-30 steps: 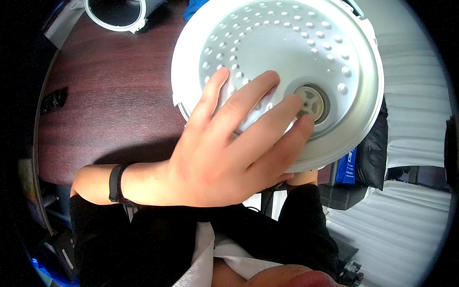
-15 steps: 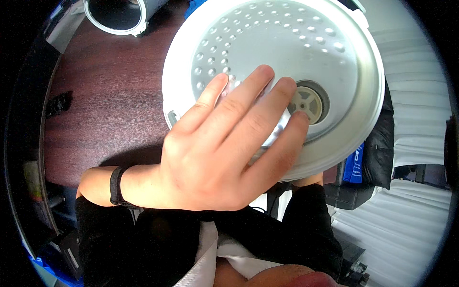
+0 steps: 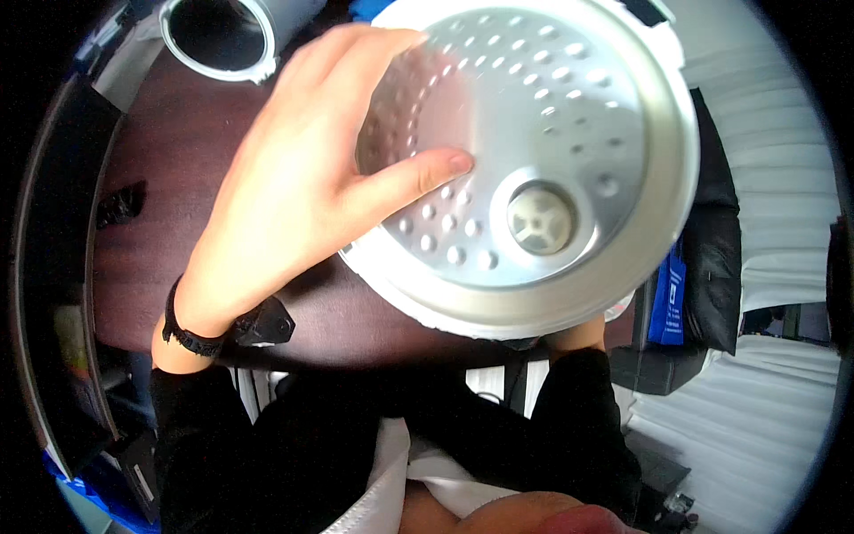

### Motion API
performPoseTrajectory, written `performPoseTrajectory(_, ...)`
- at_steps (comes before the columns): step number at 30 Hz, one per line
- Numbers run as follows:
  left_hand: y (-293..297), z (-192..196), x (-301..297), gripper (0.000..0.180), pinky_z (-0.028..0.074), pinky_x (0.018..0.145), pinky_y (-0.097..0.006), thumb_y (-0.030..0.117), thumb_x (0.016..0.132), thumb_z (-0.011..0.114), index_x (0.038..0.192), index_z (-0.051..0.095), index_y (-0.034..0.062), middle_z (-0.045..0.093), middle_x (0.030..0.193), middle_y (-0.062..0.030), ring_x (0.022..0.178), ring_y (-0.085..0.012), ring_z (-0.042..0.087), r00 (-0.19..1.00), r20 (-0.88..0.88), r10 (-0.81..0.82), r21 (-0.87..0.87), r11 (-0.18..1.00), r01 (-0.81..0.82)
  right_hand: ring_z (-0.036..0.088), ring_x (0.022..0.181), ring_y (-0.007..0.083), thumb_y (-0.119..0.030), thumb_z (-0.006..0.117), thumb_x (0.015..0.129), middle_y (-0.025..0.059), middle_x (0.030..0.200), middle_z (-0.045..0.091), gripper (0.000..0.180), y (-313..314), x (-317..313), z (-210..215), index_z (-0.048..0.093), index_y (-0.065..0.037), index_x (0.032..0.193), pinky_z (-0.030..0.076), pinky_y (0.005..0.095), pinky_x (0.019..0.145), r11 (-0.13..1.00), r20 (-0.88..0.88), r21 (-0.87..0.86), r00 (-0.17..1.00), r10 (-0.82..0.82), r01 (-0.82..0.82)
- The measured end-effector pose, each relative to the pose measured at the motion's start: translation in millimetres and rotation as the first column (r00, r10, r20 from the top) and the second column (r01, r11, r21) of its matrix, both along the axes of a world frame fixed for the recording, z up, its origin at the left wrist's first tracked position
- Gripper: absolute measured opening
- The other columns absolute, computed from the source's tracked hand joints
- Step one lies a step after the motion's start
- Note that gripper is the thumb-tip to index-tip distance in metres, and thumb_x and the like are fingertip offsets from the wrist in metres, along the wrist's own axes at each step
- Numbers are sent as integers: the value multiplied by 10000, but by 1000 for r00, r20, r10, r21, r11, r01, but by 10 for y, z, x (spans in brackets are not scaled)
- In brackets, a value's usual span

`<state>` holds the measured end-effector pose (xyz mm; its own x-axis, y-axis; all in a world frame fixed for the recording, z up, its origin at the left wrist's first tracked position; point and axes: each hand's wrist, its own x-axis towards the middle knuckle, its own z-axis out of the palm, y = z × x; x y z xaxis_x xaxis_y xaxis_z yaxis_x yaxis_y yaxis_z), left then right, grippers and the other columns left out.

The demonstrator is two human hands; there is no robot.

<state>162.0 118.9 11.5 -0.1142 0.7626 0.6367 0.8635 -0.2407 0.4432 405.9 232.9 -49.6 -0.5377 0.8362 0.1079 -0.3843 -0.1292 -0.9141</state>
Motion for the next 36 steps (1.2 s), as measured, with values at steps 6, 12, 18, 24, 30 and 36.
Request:
performPoseTrajectory(6,1,58,-90,586,417,910,-337,224,756,720,1246,471,21,501,1200,-151,1074,-249,508,983,151,109,-100,991,-94,573,1027,202,-408,389,961,88,1118,568,448,5,98,-28,460,-62,1237,477,345,878,1000,12,-15,1000,3,-3)
performPoseTrajectory(12,138,-52,-237,386,492,756,-281,128,821,655,1171,543,10,586,995,-111,912,-188,577,981,134,143,65,986,-153,576,1022,200,-411,392,960,86,1112,571,447,-7,171,-57,464,-64,1233,480,344,874,1000,37,-27,999,6,-5)
performPoseTrajectory(18,160,-36,-331,220,499,667,-305,52,813,612,1032,612,45,607,916,-101,789,-240,614,972,11,235,172,957,-234,579,1016,199,-413,394,959,85,1105,575,446,-16,225,-87,468,-66,1228,483,343,869,999,59,-33,998,-4,6)
performPoseTrajectory(24,173,-50,-311,264,501,628,-245,19,808,628,1068,636,63,612,908,-62,734,-146,603,960,-93,266,289,930,-230,582,1011,198,-416,397,958,83,1098,578,445,-5,284,-127,472,-68,1224,486,342,865,999,65,-48,998,-13,17)
performPoseTrajectory(30,174,-58,-271,272,495,627,-245,11,803,628,1071,640,51,608,907,-73,722,-148,596,960,-94,263,276,934,-229,585,1006,197,-418,399,957,81,1091,581,444,-3,341,-140,475,-69,1220,489,341,860,998,80,-51,997,-18,23)
performPoseTrajectory(36,156,-18,-278,283,491,662,-246,43,825,615,1108,616,42,615,948,-75,748,-168,595,977,-23,210,147,968,-205,588,1000,195,-420,401,956,79,1085,585,442,8,307,-143,479,-71,1216,492,340,856,998,76,-53,997,-10,14)
